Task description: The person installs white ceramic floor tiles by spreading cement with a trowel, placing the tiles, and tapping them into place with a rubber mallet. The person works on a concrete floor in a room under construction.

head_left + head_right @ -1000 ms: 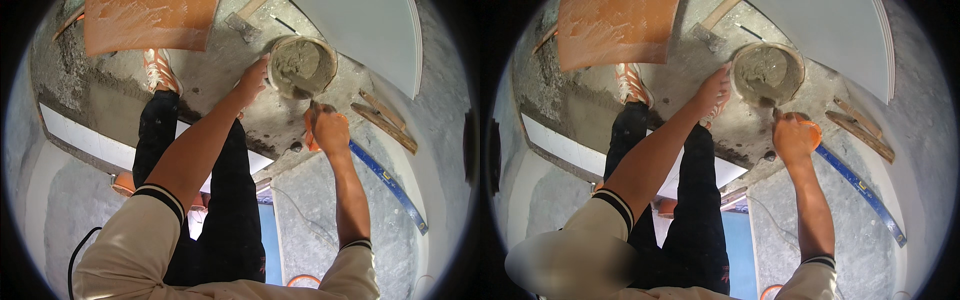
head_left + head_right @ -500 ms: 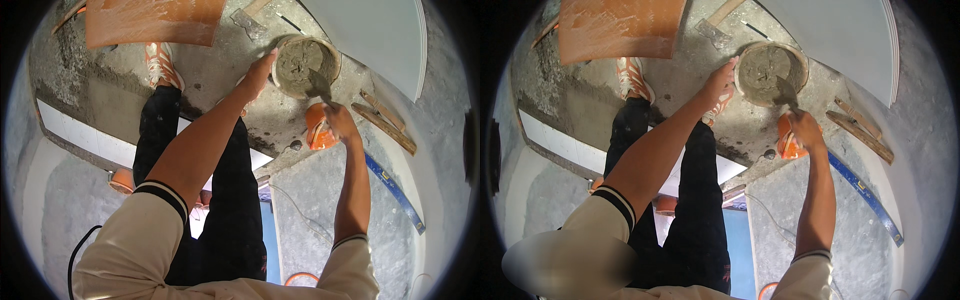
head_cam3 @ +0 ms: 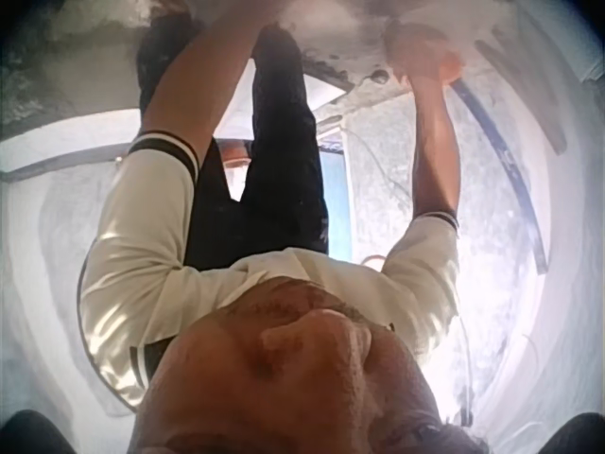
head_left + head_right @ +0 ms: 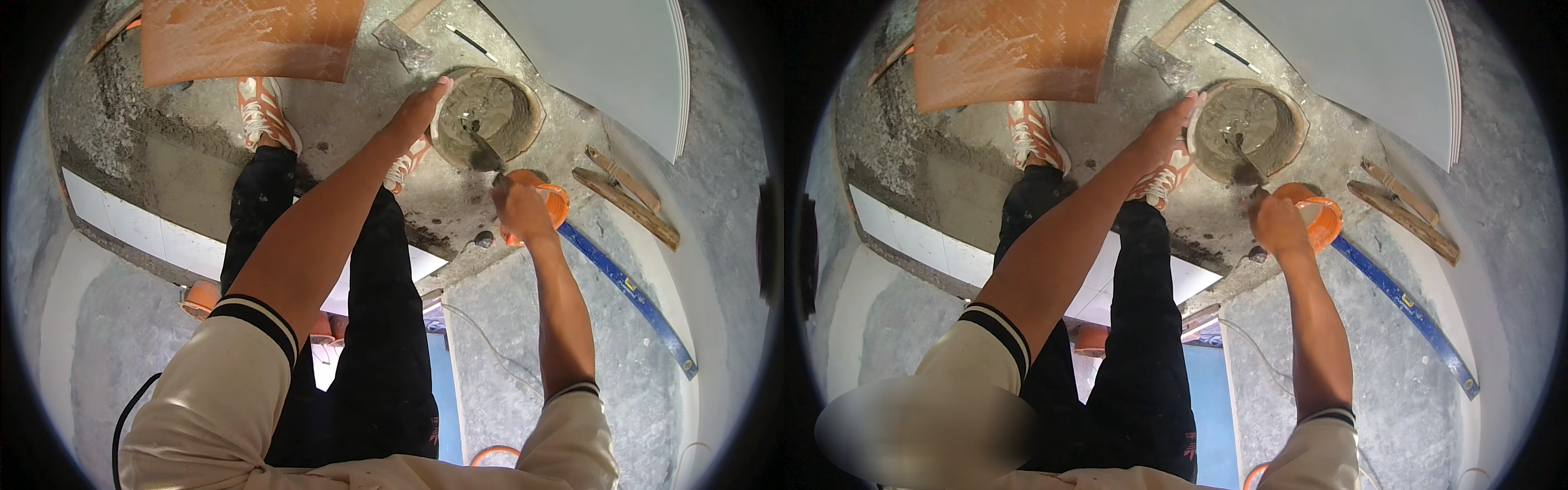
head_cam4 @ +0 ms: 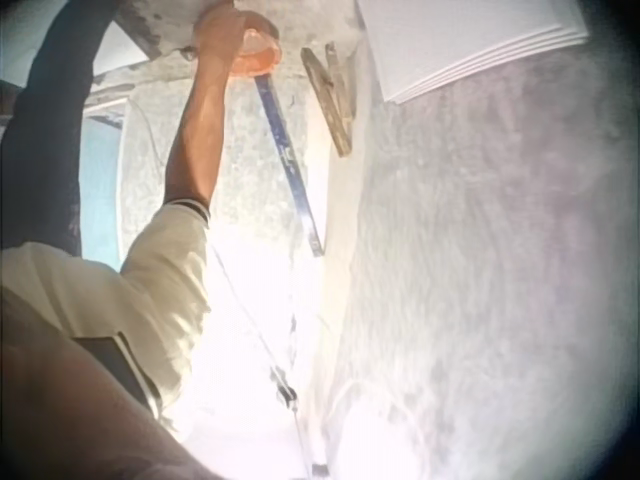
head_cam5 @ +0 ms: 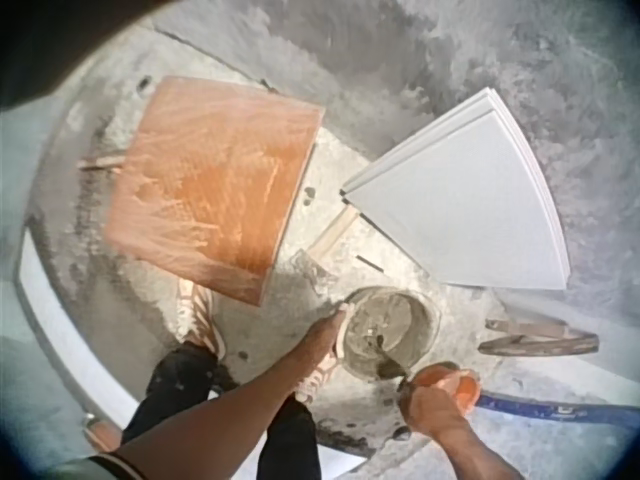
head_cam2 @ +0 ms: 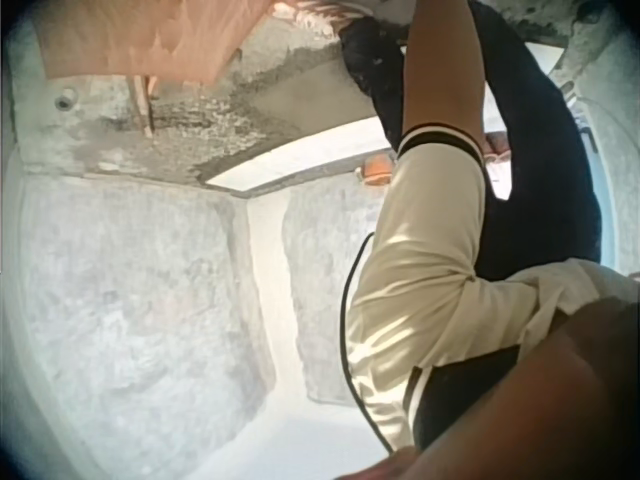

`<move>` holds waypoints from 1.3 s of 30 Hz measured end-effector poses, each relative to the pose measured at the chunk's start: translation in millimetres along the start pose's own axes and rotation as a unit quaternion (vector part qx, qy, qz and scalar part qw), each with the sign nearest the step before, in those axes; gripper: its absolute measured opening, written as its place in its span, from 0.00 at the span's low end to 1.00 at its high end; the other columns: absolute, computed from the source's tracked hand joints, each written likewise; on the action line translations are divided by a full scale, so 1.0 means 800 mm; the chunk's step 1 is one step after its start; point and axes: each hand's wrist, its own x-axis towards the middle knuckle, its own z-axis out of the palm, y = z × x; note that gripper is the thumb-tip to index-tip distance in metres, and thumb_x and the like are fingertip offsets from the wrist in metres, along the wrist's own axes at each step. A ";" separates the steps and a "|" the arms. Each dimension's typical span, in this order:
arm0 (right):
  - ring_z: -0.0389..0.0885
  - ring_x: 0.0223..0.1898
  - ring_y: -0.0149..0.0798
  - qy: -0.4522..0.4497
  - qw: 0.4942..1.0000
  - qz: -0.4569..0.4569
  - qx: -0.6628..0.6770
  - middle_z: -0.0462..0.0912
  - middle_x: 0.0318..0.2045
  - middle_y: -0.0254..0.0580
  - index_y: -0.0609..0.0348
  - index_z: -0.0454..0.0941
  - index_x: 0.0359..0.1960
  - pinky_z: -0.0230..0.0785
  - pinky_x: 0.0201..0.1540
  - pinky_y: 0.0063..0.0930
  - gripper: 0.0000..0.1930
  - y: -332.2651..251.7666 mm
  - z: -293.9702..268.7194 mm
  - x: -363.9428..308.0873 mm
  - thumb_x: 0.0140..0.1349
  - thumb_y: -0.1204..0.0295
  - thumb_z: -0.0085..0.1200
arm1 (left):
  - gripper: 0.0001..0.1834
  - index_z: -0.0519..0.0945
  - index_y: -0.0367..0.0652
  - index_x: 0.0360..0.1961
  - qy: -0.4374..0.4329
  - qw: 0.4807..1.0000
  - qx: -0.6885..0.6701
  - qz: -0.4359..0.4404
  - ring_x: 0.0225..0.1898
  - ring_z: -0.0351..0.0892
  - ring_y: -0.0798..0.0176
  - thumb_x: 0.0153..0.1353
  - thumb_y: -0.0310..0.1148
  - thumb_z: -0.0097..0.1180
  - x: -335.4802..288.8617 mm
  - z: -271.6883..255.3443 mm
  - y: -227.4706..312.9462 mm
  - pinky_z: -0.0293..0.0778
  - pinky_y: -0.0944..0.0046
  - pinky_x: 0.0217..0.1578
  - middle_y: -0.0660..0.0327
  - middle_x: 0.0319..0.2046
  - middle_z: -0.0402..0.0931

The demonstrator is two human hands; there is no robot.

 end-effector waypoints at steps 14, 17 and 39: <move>0.89 0.37 0.62 -0.058 0.978 0.108 0.167 0.87 0.30 0.60 0.65 0.83 0.49 0.80 0.45 0.50 0.18 -0.003 -0.019 0.039 0.75 0.60 0.52 | 0.46 0.76 0.26 0.65 -0.041 0.997 0.016 0.060 0.55 0.82 0.55 0.74 0.66 0.46 0.020 0.001 -0.013 0.77 0.57 0.56 0.43 0.55 0.83; 0.89 0.43 0.61 -0.046 0.994 0.090 0.041 0.88 0.34 0.65 0.66 0.84 0.43 0.80 0.48 0.52 0.17 -0.009 0.008 0.067 0.75 0.62 0.51 | 0.47 0.75 0.26 0.66 -0.054 0.998 0.019 0.036 0.58 0.82 0.53 0.75 0.67 0.44 0.036 -0.013 -0.027 0.76 0.57 0.59 0.42 0.57 0.81; 0.89 0.46 0.63 0.020 0.993 0.009 -0.114 0.88 0.40 0.65 0.67 0.86 0.42 0.81 0.52 0.52 0.17 -0.064 -0.053 0.020 0.73 0.62 0.56 | 0.52 0.70 0.32 0.73 -0.022 0.996 0.075 0.045 0.63 0.80 0.47 0.71 0.73 0.43 0.052 -0.024 -0.043 0.80 0.54 0.56 0.38 0.65 0.75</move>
